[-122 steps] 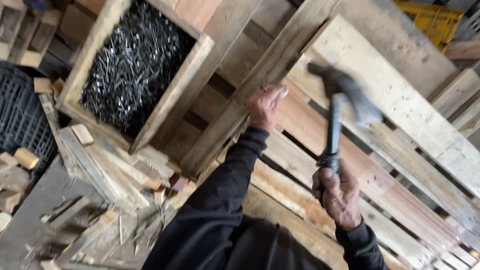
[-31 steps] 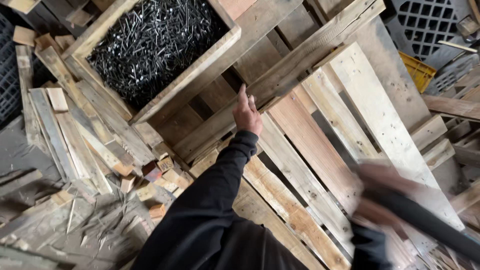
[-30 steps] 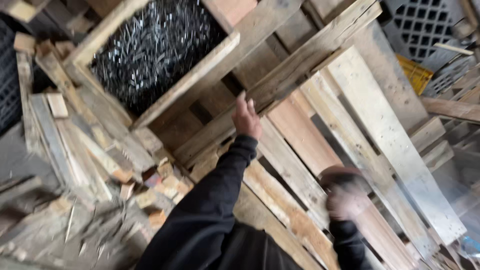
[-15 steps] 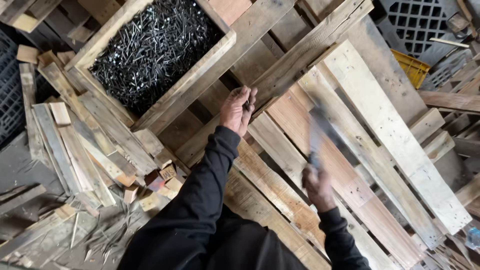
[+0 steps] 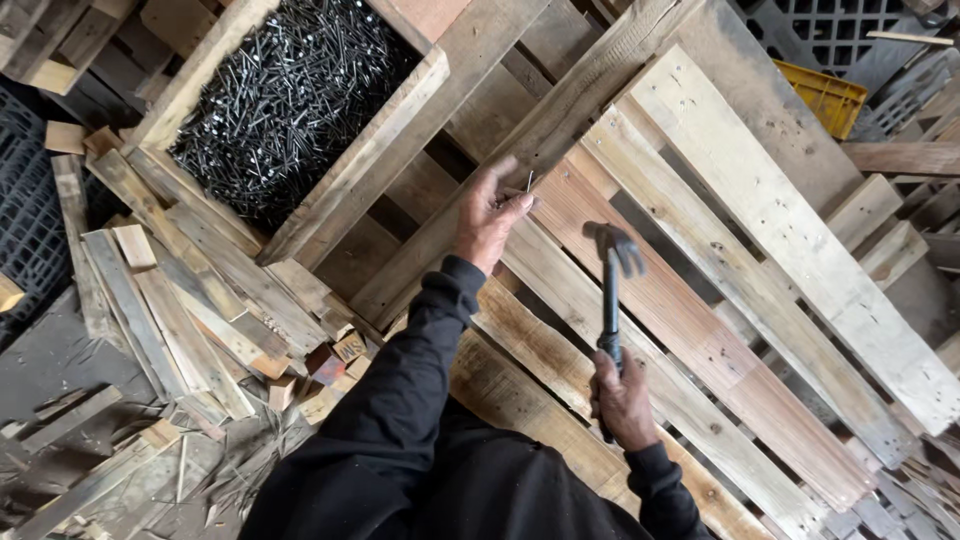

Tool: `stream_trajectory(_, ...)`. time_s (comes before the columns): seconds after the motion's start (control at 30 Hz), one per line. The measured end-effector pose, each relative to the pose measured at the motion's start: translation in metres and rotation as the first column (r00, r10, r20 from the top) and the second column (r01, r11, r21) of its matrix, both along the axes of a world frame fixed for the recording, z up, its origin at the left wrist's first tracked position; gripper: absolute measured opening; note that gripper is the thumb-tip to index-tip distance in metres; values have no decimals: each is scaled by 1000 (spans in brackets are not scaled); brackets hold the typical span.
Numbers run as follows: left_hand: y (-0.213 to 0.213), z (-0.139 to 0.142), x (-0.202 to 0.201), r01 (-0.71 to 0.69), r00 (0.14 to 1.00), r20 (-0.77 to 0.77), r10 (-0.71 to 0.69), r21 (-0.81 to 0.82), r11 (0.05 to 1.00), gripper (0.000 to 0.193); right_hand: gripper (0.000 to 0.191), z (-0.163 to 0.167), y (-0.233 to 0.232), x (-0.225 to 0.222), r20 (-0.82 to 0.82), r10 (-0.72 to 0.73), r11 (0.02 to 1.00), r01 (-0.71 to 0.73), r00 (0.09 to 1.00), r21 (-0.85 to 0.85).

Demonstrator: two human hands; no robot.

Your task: The person hammers nails into a wooden pallet using a hammer. They repeatedly pick up nails from a nearby wooden box and drive them into the pallet slats. The camera moves around the workspace during the task.

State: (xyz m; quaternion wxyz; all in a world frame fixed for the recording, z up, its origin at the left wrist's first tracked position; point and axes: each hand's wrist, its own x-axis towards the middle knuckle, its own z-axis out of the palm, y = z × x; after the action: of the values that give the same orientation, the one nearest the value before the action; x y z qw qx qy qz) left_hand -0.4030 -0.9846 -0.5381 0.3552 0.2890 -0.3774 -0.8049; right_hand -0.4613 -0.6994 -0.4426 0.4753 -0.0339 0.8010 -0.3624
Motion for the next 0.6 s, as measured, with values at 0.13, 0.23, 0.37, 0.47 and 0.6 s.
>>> stream_trajectory(0.13, 8, -11, -15, 22, 944, 315, 99, -360, 933, 10, 45, 3, 20, -7, -14, -105, 970, 99, 994, -222)
stream_trajectory(0.23, 15, -21, -23, -54, 870, 333, 363, -669, 742, 7, 47, -11, 25, -10, -95, -92, 863, 32, 991, -505)
stream_trajectory(0.37, 18, -30, -24, 79, 868, 410, 281, -673, 736, 10, 46, -42, 13, -16, -30, -88, 804, 53, 996, -592)
stream_trajectory(0.47, 18, -32, -21, 52, 892, 336, 304, -742, 668, 10, 44, -42, 7, -23, -84, 89, 995, -86, 992, 44)
stream_trajectory(0.6, 18, -28, -16, 89, 883, 358, 305, -763, 640, 11, 53, -11, 2, -22, -103, -2, 982, -18, 995, -190)
